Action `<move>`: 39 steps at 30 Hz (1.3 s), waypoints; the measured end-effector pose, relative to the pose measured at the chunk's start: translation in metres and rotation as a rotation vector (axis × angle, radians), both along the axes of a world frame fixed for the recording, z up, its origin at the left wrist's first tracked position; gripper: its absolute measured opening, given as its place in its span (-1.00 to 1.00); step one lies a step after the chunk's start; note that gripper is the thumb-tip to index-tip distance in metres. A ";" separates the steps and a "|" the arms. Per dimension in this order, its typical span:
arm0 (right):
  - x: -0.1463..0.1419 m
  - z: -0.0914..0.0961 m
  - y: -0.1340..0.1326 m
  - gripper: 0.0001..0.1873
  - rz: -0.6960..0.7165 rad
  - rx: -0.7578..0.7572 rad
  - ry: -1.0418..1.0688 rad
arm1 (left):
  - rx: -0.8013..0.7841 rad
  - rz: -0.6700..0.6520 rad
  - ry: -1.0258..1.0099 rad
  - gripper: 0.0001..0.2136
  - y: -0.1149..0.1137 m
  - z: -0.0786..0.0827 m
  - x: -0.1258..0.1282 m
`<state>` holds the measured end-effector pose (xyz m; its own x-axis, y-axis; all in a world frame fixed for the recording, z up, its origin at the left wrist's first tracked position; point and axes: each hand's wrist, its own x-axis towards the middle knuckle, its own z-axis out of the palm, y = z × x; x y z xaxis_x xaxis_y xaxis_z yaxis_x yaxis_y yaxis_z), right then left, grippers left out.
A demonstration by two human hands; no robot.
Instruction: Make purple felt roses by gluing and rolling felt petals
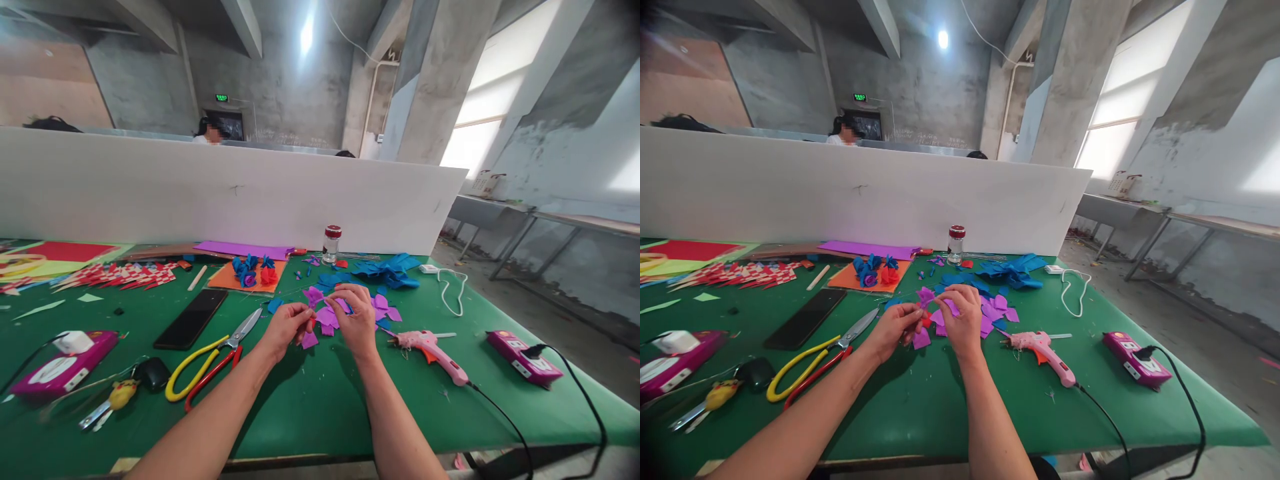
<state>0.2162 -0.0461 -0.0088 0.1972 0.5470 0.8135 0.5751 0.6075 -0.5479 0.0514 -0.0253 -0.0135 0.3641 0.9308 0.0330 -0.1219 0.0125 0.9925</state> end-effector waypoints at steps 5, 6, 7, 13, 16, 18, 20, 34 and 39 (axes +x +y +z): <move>0.001 -0.002 -0.001 -0.86 0.015 -0.017 -0.238 | 0.008 -0.008 0.072 -0.70 0.001 0.001 -0.003; 0.001 -0.003 -0.001 -0.83 0.012 -0.026 -0.265 | 0.008 -0.014 0.079 -0.70 0.001 0.001 -0.003; 0.001 -0.004 -0.001 -0.81 0.011 -0.028 -0.288 | 0.007 -0.017 0.083 -0.69 0.001 0.001 -0.004; 0.000 -0.006 -0.001 -0.76 0.010 -0.010 -0.334 | 0.006 -0.034 0.099 -0.68 0.000 0.002 -0.004; 0.000 -0.006 -0.001 -0.78 0.015 -0.014 -0.338 | 0.001 -0.038 0.094 -0.68 0.000 0.002 -0.004; 0.000 -0.006 -0.001 -0.81 0.012 -0.020 -0.339 | 0.004 -0.043 0.091 -0.68 -0.001 0.002 -0.004; 0.000 -0.006 -0.002 -0.84 0.008 -0.024 -0.339 | 0.005 -0.049 0.093 -0.67 -0.001 0.002 -0.004; -0.001 -0.008 -0.001 -0.89 0.030 -0.072 -0.312 | 0.006 -0.057 0.129 -0.67 -0.001 0.001 -0.003; -0.004 -0.003 -0.002 -0.95 0.051 -0.049 -0.190 | 0.024 -0.074 0.142 -0.66 0.000 -0.002 -0.002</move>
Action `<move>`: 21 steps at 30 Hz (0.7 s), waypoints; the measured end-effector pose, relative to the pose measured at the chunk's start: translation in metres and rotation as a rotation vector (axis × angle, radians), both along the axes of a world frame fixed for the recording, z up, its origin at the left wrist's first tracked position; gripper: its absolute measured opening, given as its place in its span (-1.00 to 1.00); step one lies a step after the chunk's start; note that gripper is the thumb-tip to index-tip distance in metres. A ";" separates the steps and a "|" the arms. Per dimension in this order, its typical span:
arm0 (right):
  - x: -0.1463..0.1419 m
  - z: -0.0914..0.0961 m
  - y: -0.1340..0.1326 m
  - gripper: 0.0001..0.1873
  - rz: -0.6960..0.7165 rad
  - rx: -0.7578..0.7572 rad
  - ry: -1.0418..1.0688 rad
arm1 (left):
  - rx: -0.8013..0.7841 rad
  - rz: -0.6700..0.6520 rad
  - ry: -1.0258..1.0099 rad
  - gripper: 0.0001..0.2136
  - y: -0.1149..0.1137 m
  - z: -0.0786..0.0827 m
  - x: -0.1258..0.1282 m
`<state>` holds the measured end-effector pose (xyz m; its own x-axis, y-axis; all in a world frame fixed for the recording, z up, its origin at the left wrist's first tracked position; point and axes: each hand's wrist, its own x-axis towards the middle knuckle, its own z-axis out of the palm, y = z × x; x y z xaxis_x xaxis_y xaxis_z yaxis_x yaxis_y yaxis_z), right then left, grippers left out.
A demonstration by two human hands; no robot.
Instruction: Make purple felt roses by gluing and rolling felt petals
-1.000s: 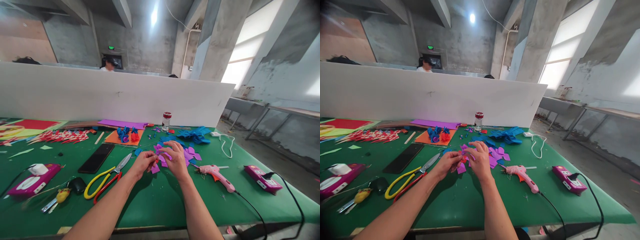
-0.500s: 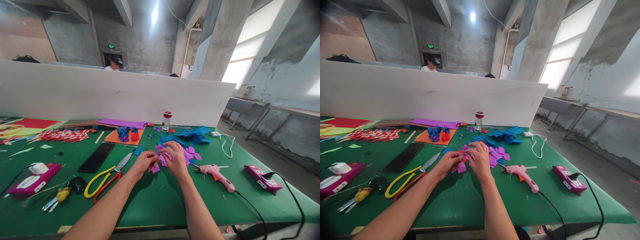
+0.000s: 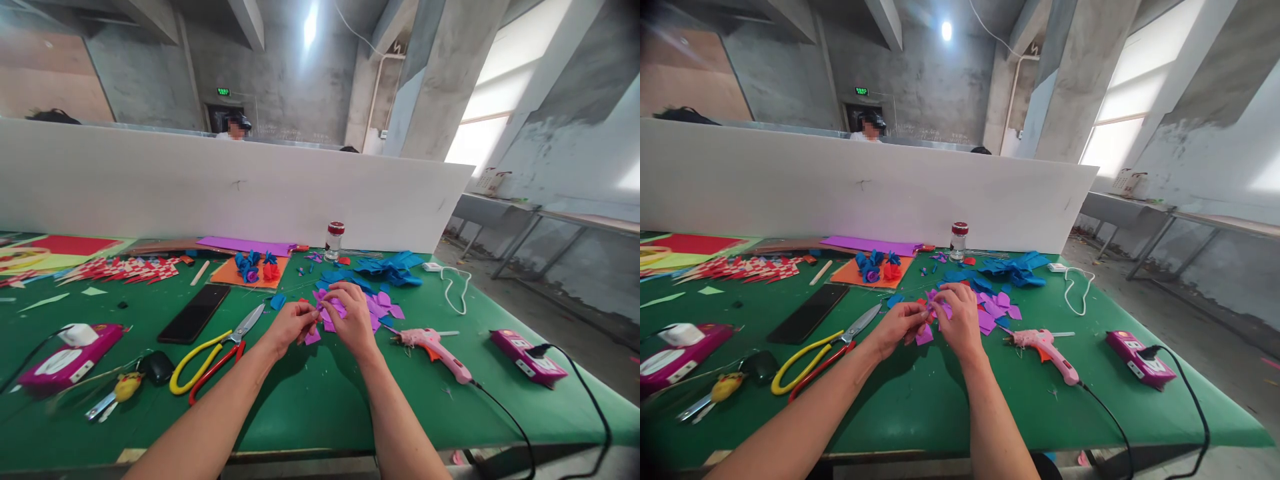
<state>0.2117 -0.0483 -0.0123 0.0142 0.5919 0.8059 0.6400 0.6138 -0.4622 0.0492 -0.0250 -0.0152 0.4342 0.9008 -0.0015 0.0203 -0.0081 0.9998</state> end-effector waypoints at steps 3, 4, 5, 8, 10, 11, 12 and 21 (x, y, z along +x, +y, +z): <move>-0.001 0.003 -0.001 -0.88 -0.035 0.069 0.231 | -0.010 0.022 -0.052 -0.67 0.000 0.000 0.000; -0.001 0.003 -0.001 -0.84 -0.064 0.067 0.308 | -0.016 0.037 -0.083 -0.67 0.001 0.001 0.001; -0.001 0.002 -0.001 -0.81 -0.088 0.037 0.373 | -0.022 0.056 -0.117 -0.68 0.001 0.001 0.001; -0.004 -0.003 0.002 -0.79 -0.048 -0.176 0.491 | -0.034 0.120 -0.224 -0.70 0.002 0.003 0.001; -0.008 -0.008 0.005 -0.80 0.067 -0.318 0.507 | -0.025 0.159 -0.273 -0.71 0.003 0.004 0.000; -0.010 -0.010 0.006 -0.79 0.134 -0.376 0.504 | -0.015 0.174 -0.289 -0.71 0.004 0.004 0.000; -0.013 -0.012 0.007 -0.78 0.197 -0.428 0.497 | -0.003 0.183 -0.297 -0.72 0.004 0.004 0.000; -0.018 -0.015 0.010 -0.56 0.264 -0.515 0.487 | 0.090 0.182 -0.258 -0.74 0.002 0.004 0.004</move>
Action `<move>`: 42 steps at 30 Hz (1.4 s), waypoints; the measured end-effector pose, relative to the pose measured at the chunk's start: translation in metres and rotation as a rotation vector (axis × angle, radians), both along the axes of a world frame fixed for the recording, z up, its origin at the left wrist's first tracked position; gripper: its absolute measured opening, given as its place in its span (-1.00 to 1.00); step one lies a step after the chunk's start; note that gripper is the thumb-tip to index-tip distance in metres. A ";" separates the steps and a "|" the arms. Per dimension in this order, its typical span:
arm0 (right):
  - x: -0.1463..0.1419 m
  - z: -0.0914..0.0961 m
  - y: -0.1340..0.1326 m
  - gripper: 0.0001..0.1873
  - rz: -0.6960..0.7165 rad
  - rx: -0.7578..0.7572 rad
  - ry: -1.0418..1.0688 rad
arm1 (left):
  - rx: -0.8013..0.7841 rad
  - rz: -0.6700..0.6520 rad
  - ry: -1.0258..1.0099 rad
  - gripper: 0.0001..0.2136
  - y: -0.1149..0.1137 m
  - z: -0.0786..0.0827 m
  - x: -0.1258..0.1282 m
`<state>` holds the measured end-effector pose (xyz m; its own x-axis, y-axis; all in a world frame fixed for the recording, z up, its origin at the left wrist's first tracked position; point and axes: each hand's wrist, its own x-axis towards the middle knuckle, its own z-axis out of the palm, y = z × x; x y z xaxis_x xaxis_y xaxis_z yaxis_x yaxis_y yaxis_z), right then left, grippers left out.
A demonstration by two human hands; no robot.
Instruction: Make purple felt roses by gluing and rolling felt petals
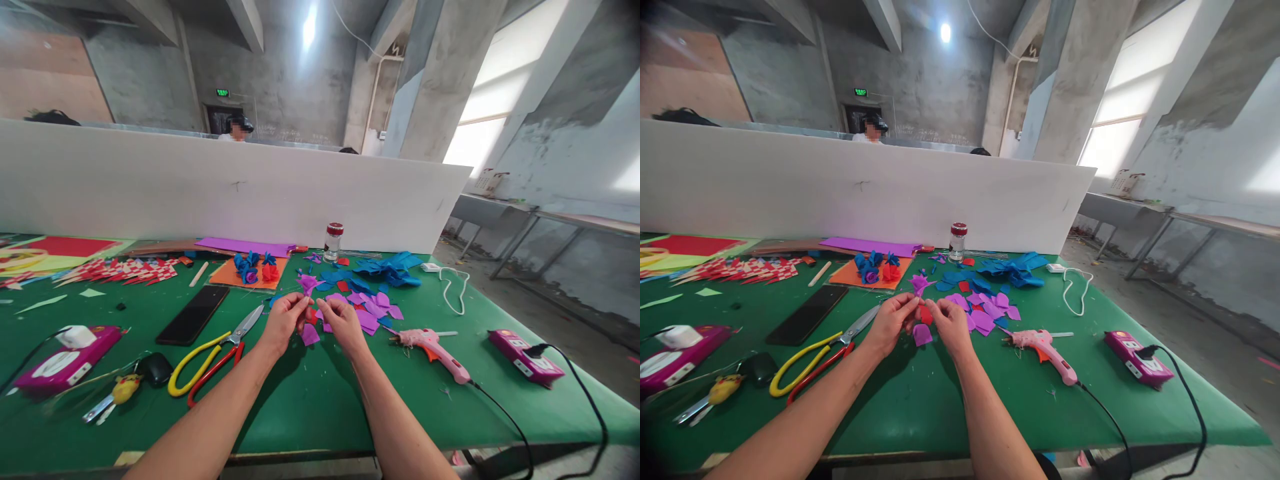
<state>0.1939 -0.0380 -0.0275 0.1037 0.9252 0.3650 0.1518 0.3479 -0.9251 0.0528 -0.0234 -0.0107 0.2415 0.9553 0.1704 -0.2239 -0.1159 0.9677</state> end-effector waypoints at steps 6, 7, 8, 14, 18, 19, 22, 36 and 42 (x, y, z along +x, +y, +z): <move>0.003 -0.004 0.004 -0.68 -0.024 -0.040 0.105 | 0.018 -0.021 0.005 -0.75 -0.001 -0.002 0.001; 0.004 -0.005 0.005 -0.69 -0.027 -0.065 0.110 | 0.017 -0.020 0.008 -0.75 -0.001 -0.002 0.001; 0.005 -0.004 0.005 -0.69 -0.032 -0.082 0.122 | 0.015 -0.018 0.011 -0.75 -0.001 -0.002 0.002; 0.005 -0.003 0.005 -0.63 0.026 -0.120 0.334 | 0.011 -0.039 0.022 -0.73 -0.003 -0.002 0.003; 0.001 -0.004 0.005 -0.61 0.123 -0.183 0.469 | 0.017 -0.072 0.028 -0.73 -0.005 -0.001 0.004; 0.000 -0.004 0.005 -0.63 0.151 -0.186 0.499 | 0.023 -0.084 0.032 -0.73 -0.006 0.000 0.004; -0.002 -0.003 0.002 -0.61 0.238 -0.191 0.537 | 0.035 -0.113 0.051 -0.70 -0.007 0.000 0.005; -0.002 0.004 -0.003 -0.67 0.117 -0.150 0.422 | 0.093 -0.087 0.162 -0.68 -0.009 -0.001 0.009; -0.004 0.004 -0.002 -0.61 -0.003 -0.109 0.265 | 0.109 -0.085 0.170 -0.65 -0.010 -0.001 0.010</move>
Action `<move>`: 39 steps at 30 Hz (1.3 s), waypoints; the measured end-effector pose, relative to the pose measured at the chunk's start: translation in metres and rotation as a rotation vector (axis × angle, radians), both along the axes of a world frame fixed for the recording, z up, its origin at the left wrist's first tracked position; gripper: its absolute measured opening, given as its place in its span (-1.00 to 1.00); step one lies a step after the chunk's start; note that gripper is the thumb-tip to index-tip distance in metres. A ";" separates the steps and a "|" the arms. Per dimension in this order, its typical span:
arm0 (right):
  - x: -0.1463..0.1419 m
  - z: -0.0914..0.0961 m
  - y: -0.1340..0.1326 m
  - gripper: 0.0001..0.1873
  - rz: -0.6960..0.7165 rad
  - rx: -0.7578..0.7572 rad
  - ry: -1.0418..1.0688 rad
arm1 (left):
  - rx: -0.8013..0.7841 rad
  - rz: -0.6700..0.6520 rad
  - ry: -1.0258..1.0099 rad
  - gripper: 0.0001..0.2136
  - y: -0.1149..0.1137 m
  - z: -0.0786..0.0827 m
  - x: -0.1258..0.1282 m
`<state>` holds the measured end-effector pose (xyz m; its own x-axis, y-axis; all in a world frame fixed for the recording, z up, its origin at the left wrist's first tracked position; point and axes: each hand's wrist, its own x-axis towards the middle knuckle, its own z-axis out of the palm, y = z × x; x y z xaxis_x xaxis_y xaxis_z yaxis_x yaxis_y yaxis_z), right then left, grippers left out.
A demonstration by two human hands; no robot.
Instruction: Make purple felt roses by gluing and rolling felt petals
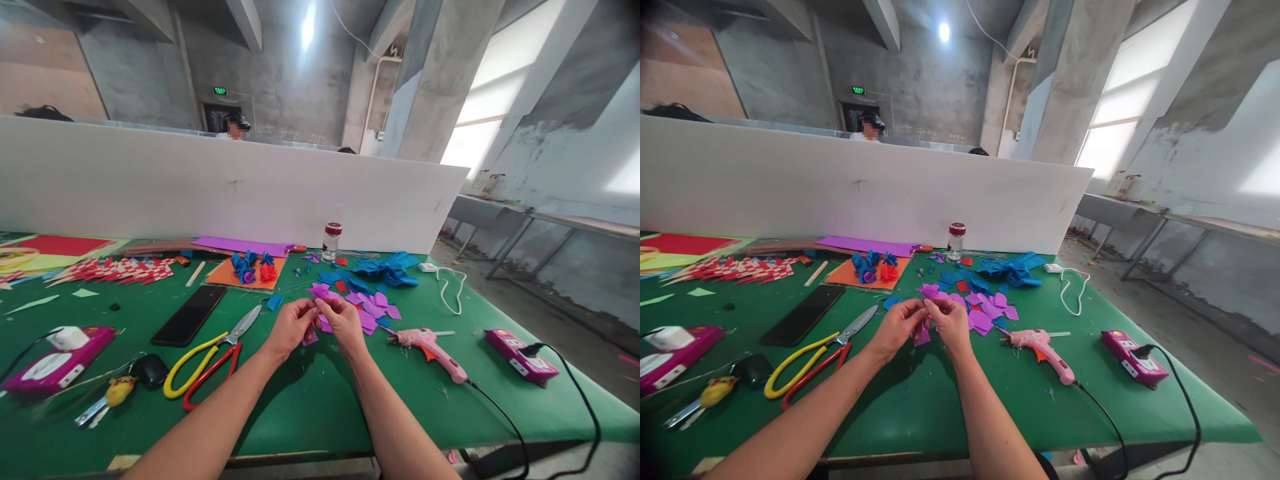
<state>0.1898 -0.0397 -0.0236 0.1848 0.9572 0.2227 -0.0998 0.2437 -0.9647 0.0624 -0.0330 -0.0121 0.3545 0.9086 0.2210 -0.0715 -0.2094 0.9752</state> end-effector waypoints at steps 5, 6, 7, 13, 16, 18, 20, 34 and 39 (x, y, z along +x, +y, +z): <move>0.000 0.002 -0.001 -0.63 -0.108 0.079 -0.241 | -0.003 0.027 0.002 -0.68 0.000 -0.001 -0.001; 0.001 0.002 -0.002 -0.63 -0.089 0.073 -0.246 | -0.009 0.027 -0.001 -0.69 0.001 -0.001 -0.001; 0.002 0.002 -0.002 -0.62 -0.056 0.060 -0.229 | -0.020 0.025 -0.012 -0.69 0.001 -0.001 -0.002; 0.012 -0.001 0.003 -0.59 0.050 0.012 0.011 | -0.127 0.041 -0.128 -0.72 0.004 0.001 -0.004; 0.013 -0.005 0.006 -0.59 -0.026 -0.022 0.096 | -0.136 0.038 -0.136 -0.73 0.003 0.003 -0.005; 0.012 -0.006 0.007 -0.59 0.004 -0.034 0.125 | -0.118 0.040 -0.122 -0.74 0.002 0.004 -0.004; 0.010 -0.006 0.006 -0.62 0.050 -0.019 0.131 | -0.084 0.052 -0.088 -0.73 0.002 0.003 -0.003; 0.005 -0.001 0.003 -0.70 0.056 0.046 0.031 | 0.186 0.195 0.194 -0.77 -0.002 -0.002 -0.002; 0.004 -0.001 0.003 -0.70 0.084 0.050 0.048 | 0.209 0.226 0.215 -0.81 -0.007 0.004 -0.001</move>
<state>0.1941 -0.0367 -0.0248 0.1163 0.9577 0.2632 -0.1679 0.2801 -0.9452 0.0617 -0.0400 -0.0084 0.2090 0.9122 0.3524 0.2013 -0.3928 0.8973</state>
